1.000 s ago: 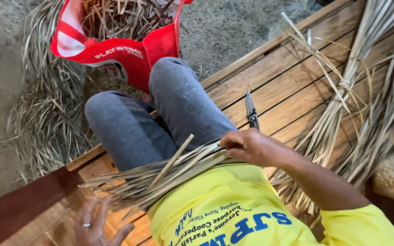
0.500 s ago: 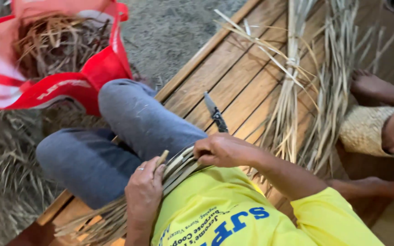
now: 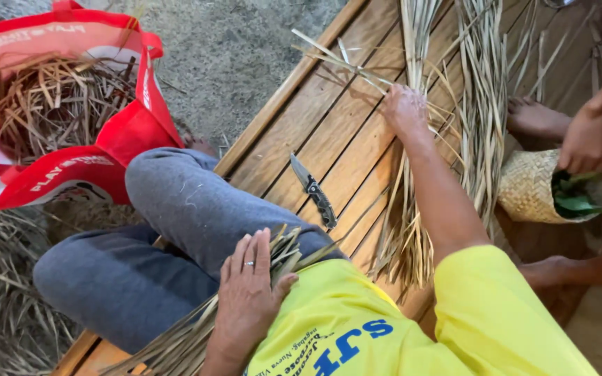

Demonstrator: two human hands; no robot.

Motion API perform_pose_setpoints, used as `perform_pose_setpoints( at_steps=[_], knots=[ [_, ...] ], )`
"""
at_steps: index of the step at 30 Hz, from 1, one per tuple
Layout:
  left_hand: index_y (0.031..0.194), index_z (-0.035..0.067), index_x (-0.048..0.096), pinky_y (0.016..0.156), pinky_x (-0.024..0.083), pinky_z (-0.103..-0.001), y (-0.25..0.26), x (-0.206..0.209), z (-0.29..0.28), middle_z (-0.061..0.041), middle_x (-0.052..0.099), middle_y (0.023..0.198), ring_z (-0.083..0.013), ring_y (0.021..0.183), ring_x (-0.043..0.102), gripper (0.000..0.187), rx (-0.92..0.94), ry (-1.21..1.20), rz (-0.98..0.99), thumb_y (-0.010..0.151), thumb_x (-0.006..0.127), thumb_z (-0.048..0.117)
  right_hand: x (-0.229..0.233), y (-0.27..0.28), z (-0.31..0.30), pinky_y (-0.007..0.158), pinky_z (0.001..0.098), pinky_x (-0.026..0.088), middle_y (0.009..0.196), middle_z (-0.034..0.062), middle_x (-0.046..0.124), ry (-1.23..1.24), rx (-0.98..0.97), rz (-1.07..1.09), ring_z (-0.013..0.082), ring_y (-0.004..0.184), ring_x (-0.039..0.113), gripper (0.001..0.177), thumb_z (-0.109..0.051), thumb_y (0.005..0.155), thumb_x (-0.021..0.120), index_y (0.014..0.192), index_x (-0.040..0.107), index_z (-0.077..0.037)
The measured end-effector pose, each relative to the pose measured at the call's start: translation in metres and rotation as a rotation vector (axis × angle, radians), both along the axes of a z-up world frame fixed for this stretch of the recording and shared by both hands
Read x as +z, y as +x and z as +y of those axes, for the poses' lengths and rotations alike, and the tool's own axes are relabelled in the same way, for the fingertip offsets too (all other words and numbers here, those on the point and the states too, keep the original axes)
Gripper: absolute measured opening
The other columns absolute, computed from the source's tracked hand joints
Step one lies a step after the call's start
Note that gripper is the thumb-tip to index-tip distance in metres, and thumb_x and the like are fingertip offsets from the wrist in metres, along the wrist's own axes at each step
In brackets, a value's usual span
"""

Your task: Stripping and preparing long plant fibers using a knife for craft work

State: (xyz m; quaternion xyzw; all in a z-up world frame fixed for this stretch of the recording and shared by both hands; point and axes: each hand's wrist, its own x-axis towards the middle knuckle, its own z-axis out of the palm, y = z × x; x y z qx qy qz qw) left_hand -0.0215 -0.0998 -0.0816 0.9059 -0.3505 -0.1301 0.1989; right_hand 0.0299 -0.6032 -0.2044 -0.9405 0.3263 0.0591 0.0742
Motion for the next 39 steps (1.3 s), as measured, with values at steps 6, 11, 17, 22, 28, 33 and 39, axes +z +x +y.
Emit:
perform_pose_setpoints(
  at_steps=[6,11,17,22,28,33,39],
  knots=[
    [0.159,0.006,0.031,0.111,0.034,-0.049,0.011,0.012,0.004,-0.018,0.048,0.154,-0.034,0.142,0.044,0.085,-0.029,-0.149,0.152,0.097,0.053,0.059,-0.073,0.026,-0.043,0.09,0.0582,0.039,0.092,0.0163,0.076,-0.301,0.108,-0.031,0.0443,0.096,0.068,0.032,-0.036,0.101,0.046,0.098,0.073,-0.018],
    [0.157,0.009,0.037,0.109,0.036,-0.048,0.027,0.024,0.016,-0.019,0.047,0.154,-0.0327,0.141,0.045,0.077,-0.014,-0.154,0.2,0.097,0.054,0.054,-0.007,0.015,-0.007,0.084,0.05,0.043,0.098,0.007,0.075,-0.076,-0.006,0.16,0.0334,0.088,0.069,0.03,-0.051,0.099,0.056,0.098,0.081,-0.035],
    [0.149,0.007,0.05,0.111,0.039,-0.047,0.057,0.044,0.048,-0.022,0.054,0.148,-0.0358,0.135,0.052,0.066,0.065,-0.242,0.049,0.097,0.055,0.048,0.128,-0.042,0.02,0.062,0.0376,0.049,0.053,0.0043,0.053,0.429,-0.356,0.486,0.0153,0.047,0.05,0.037,-0.005,0.091,0.05,0.054,0.051,-0.009],
    [0.14,0.008,0.061,0.104,0.048,-0.042,0.07,0.048,0.065,-0.015,0.066,0.138,-0.03,0.124,0.064,0.054,0.089,-0.231,-0.095,0.094,0.067,0.035,0.202,-0.081,0.05,0.086,0.0455,0.052,0.104,0.0225,0.064,0.389,-0.636,0.676,0.03,0.089,0.062,0.039,-0.002,0.105,0.041,0.141,0.053,0.009],
    [0.134,0.005,0.063,0.115,0.047,-0.043,0.075,0.13,0.014,-0.012,0.065,0.137,-0.0325,0.13,0.062,0.033,-0.027,-0.517,-0.133,0.102,0.061,0.008,0.258,-0.083,0.117,0.081,0.0249,0.066,0.104,0.0015,0.083,0.552,0.51,0.022,0.0132,0.082,0.081,0.026,-0.027,0.09,0.07,0.112,0.08,-0.017],
    [0.128,0.009,0.066,0.092,0.044,-0.044,0.082,0.157,-0.01,-0.007,0.059,0.109,-0.0288,0.103,0.057,0.03,-0.118,-0.389,-0.355,0.106,0.057,0.027,0.312,-0.001,0.24,0.049,0.0399,0.041,0.076,0.0051,0.058,0.58,1.216,-0.331,0.0233,0.059,0.059,0.009,-0.012,0.102,0.064,0.101,0.065,-0.003],
    [0.109,0.04,0.08,0.056,0.038,-0.039,0.112,0.132,0.112,0.005,0.054,0.071,-0.0206,0.059,0.052,0.02,0.174,0.139,-0.665,0.113,0.072,0.021,0.258,0.054,0.224,0.074,0.0341,0.061,0.117,0.0033,0.078,0.457,1.175,-0.382,0.0208,0.102,0.077,0.031,0.003,0.089,0.064,0.115,0.075,-0.012]
  ],
)
